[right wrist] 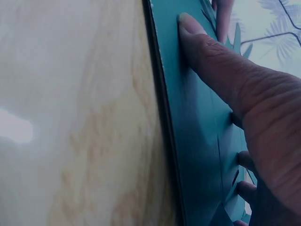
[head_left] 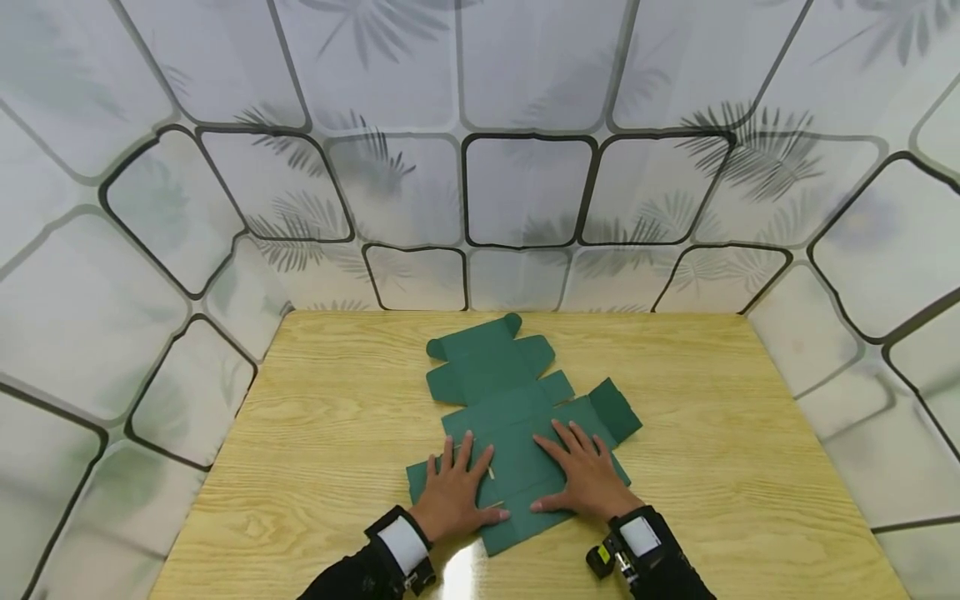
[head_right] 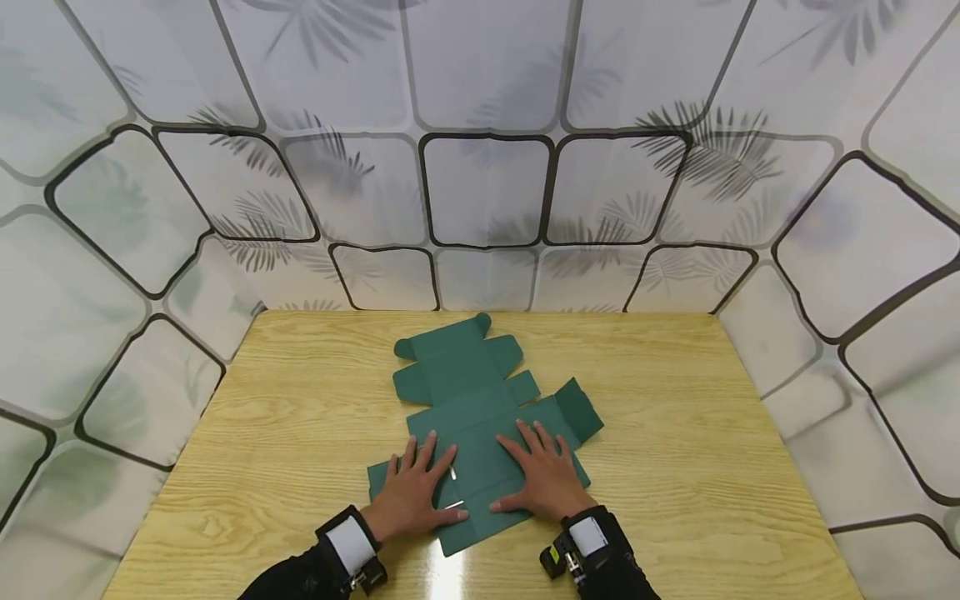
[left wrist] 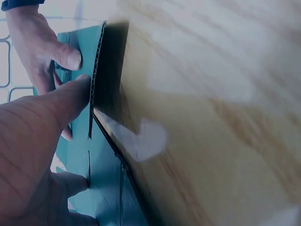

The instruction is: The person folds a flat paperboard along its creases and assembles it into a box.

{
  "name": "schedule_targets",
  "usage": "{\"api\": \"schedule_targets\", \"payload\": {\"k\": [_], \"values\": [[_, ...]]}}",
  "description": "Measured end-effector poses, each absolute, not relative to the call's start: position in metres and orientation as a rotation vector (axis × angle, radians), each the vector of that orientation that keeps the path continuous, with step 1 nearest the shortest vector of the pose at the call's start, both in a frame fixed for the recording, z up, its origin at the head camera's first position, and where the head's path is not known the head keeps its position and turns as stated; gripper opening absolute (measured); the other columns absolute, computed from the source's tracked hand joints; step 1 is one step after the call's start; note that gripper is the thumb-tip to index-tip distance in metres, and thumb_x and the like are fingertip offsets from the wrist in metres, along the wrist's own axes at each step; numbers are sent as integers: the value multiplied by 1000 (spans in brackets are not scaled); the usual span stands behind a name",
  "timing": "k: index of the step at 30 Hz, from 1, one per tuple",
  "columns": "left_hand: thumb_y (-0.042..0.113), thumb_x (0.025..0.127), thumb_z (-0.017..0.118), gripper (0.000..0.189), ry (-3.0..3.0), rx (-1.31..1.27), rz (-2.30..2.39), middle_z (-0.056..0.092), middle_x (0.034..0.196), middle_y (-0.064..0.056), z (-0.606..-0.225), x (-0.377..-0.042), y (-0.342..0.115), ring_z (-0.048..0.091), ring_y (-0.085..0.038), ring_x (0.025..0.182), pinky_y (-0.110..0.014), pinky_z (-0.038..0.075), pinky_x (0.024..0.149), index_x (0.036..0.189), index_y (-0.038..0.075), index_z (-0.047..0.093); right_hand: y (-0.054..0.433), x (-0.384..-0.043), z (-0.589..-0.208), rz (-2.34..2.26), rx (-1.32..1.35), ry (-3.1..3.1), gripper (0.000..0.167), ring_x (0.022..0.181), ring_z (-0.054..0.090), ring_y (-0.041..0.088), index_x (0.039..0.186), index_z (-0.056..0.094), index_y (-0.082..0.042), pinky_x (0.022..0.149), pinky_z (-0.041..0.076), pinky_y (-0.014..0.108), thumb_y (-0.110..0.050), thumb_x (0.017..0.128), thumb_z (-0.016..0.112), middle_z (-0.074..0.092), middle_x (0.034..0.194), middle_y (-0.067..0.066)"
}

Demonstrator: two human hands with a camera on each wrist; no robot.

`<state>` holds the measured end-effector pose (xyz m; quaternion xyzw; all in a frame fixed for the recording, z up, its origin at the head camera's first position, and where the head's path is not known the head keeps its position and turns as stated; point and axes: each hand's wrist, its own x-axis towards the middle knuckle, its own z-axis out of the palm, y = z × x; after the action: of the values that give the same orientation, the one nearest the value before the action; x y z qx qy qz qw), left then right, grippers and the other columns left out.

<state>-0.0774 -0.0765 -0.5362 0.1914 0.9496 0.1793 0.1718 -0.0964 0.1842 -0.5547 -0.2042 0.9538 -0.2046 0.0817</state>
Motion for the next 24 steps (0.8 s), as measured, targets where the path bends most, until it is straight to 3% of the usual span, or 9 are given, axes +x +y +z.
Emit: {"api": "schedule_targets", "payload": {"k": [12, 24], "values": [[62, 84, 73, 93, 2698, 525, 496, 24, 162, -25, -533, -74, -72, 20, -56, 146, -74, 26, 108, 156, 12, 41, 180, -100, -548, -556, -547, 2794, 100, 147, 24, 49, 150, 50, -17, 114, 17, 69, -60, 68, 86, 32, 160, 22], [64, 82, 74, 94, 2729, 526, 447, 27, 161, -26, -535, -72, -67, 24, -56, 144, -74, 30, 105, 155, 14, 43, 163, -87, -543, -549, -530, 2790, 101, 148, 21, 50, 151, 49, -18, 109, 22, 72, -60, 67, 88, 32, 160, 22]]}}
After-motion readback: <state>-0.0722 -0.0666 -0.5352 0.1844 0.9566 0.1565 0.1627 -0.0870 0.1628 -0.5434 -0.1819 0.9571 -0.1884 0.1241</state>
